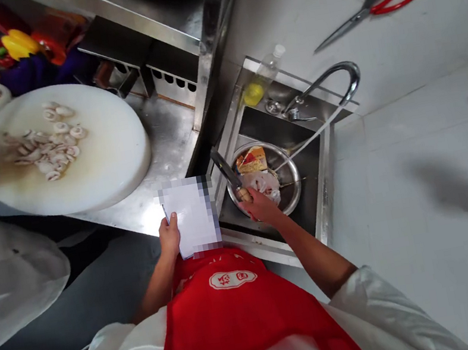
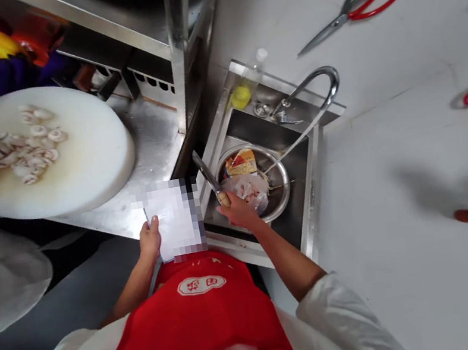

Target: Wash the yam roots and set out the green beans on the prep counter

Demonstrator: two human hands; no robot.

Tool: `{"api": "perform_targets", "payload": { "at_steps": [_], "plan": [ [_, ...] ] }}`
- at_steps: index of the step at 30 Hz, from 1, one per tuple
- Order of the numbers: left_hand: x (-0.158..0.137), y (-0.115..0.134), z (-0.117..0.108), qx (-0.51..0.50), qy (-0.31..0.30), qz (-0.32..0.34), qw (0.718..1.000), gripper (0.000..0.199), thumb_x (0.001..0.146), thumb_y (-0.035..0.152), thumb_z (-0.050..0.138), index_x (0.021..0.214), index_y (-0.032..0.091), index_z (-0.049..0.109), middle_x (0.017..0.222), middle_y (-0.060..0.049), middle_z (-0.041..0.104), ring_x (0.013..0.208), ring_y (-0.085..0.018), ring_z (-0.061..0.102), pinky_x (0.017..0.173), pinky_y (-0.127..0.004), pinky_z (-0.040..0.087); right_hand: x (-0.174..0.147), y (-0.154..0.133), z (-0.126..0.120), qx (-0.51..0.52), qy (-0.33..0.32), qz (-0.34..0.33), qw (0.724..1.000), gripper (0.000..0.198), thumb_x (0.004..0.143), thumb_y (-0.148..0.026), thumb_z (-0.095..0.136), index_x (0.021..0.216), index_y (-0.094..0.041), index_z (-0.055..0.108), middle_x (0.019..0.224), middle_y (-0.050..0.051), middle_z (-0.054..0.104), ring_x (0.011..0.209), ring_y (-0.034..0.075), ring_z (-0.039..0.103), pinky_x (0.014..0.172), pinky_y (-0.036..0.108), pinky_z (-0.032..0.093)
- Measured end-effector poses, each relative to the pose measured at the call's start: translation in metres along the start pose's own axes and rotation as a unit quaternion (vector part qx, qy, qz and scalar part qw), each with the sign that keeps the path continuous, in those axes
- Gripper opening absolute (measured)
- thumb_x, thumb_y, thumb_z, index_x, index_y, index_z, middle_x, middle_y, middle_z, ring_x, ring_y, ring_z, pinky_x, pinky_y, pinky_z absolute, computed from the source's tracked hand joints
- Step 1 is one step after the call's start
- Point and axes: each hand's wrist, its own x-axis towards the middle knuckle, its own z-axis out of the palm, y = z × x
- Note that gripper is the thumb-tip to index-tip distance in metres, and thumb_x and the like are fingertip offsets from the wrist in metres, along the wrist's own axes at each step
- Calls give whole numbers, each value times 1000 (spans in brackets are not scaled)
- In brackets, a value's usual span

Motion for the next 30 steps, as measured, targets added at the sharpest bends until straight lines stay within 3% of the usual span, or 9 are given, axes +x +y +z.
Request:
{"api": "perform_targets", "payload": {
  "at_steps": [3,5,8,11,15,18,22,30],
  "plan": [
    [-8,2,-8,25,-21,-3,999,58,85,76,47,92,19,59,78,-4,64,72,-20,59,67,-30,47,17,-16,14,13,-28,-59,998,24,93,-34,53,114,-22,49,78,-2,64,57,15,60,55,25,46],
    [-7,9,-7,40,-61,-7,997,58,83,75,52,93,18,62,79,-5,66,73,-20,61,66,-29,47,18,-20,14,-96,-18,-80,992,25,88,-28,58,112,-20,54,90,3,69,74,19,66,65,27,46],
    [7,24,0,49,-128,-12,990,56,75,71,68,90,17,67,78,-6,69,73,-22,63,64,-30,47,11,-21,2,-292,-21,-83,953,21,88,-27,60,108,-19,62,104,10,73,95,26,68,74,30,44],
    [25,43,7,55,-191,-10,980,56,67,66,78,90,15,72,79,-7,73,74,-24,67,63,-30,48,4,-17,-17,-378,-37,-62,923,28,97,-37,56,116,-18,64,111,15,73,103,31,68,79,33,44],
    [41,66,8,77,-228,-11,970,59,60,60,87,94,14,76,90,-12,77,81,-28,70,64,-31,49,2,-13,-34,-397,-31,-57,916,41,102,-51,52,122,-16,63,115,18,73,108,34,69,86,37,46],
    [45,74,5,92,-257,-29,962,64,58,59,89,99,12,77,92,-14,78,80,-29,71,63,-32,50,7,-18,-34,-402,-29,-57,913,42,104,-52,50,120,-16,63,117,18,72,111,34,68,89,38,48],
    [44,70,4,83,-296,-32,951,67,61,62,86,103,12,76,92,-13,78,76,-27,71,61,-31,52,13,-23,-30,-404,-13,-51,913,46,104,-55,48,124,-15,62,118,20,72,113,37,68,90,41,50],
    [32,62,8,85,-276,-5,957,64,66,60,84,110,14,77,96,-11,79,82,-28,72,65,-31,54,6,-11,-30,-398,-39,-42,915,45,104,-52,51,125,-14,62,118,21,72,111,40,69,91,44,50]
  ]
}}
